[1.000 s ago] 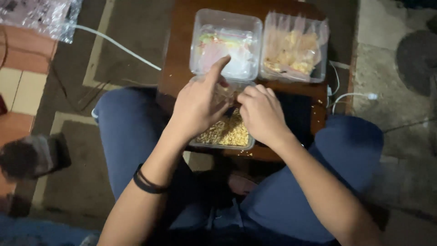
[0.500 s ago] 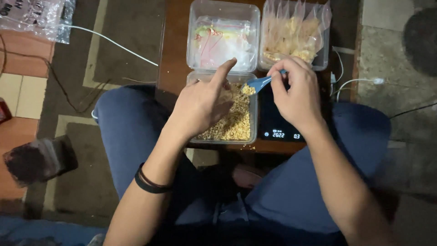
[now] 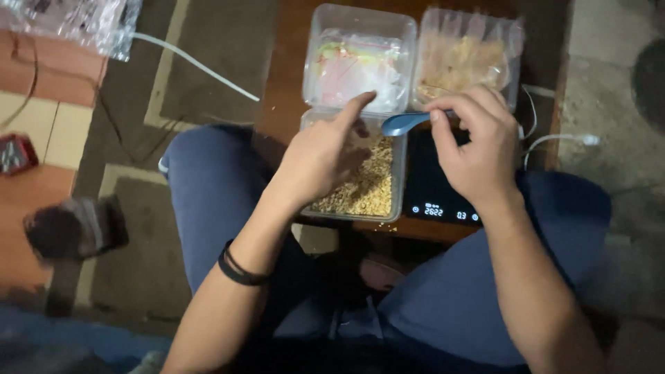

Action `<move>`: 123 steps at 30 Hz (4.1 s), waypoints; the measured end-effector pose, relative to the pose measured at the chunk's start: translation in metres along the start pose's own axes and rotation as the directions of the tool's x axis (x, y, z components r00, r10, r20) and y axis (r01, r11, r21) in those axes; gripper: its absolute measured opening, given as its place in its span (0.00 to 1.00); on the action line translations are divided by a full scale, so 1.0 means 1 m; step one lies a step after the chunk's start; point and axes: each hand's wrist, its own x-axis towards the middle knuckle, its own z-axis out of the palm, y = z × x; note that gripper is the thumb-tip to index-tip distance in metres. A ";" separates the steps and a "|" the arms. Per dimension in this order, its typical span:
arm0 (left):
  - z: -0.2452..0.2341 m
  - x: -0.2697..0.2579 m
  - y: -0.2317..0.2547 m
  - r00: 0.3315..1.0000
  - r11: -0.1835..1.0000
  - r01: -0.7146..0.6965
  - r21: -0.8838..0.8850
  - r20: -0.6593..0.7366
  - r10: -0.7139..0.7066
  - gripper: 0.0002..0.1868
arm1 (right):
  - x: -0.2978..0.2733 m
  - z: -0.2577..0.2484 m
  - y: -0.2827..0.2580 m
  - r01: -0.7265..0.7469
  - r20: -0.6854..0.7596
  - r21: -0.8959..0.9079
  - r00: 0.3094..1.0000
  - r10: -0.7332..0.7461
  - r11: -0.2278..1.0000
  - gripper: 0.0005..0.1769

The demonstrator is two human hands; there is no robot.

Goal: The person is manually filling small plastic bags with a granular snack product using a small spoon and placing the filled bags into a storage container.

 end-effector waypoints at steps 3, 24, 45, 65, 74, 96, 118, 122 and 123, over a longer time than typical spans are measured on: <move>-0.008 0.000 0.006 0.999 0.999 0.039 -0.015 -0.009 -0.040 0.41 | -0.004 0.006 0.009 -0.046 0.115 -0.072 0.992 0.054 0.996 0.05; 0.006 -0.001 -0.007 0.999 0.997 -0.009 0.081 -0.039 0.012 0.46 | -0.008 0.022 0.001 -0.007 0.411 -0.164 0.909 0.075 0.986 0.04; 0.000 -0.001 0.005 0.997 0.992 0.072 0.106 -0.044 -0.068 0.47 | 0.000 0.002 0.002 -0.022 0.007 0.065 1.000 0.022 0.998 0.07; 0.007 -0.001 -0.011 0.939 0.996 -0.083 0.024 -0.334 0.086 0.51 | -0.020 0.052 -0.003 0.103 0.422 -0.119 0.906 -0.044 0.988 0.03; 0.005 0.000 -0.014 0.938 0.995 -0.084 0.054 -0.333 0.097 0.49 | -0.006 0.019 -0.015 0.144 0.398 -0.031 0.909 -0.120 0.989 0.07; 0.006 -0.004 -0.015 0.945 0.988 -0.151 0.044 -0.285 0.158 0.51 | 0.003 0.025 -0.017 -0.120 0.632 -0.101 0.759 0.157 0.988 0.09; 0.010 0.002 -0.008 0.998 0.987 -0.062 0.149 0.010 0.062 0.54 | 0.005 0.008 -0.015 -0.036 0.151 0.116 0.988 0.018 0.993 0.05; 0.012 0.001 -0.012 0.999 0.991 -0.039 0.128 -0.025 0.043 0.52 | 0.005 -0.006 0.002 -0.013 0.093 0.079 0.996 0.005 0.997 0.06; 0.011 0.001 -0.015 0.999 0.990 -0.040 0.136 -0.028 0.044 0.52 | 0.007 -0.007 0.002 -0.008 0.086 0.082 0.996 0.001 0.997 0.06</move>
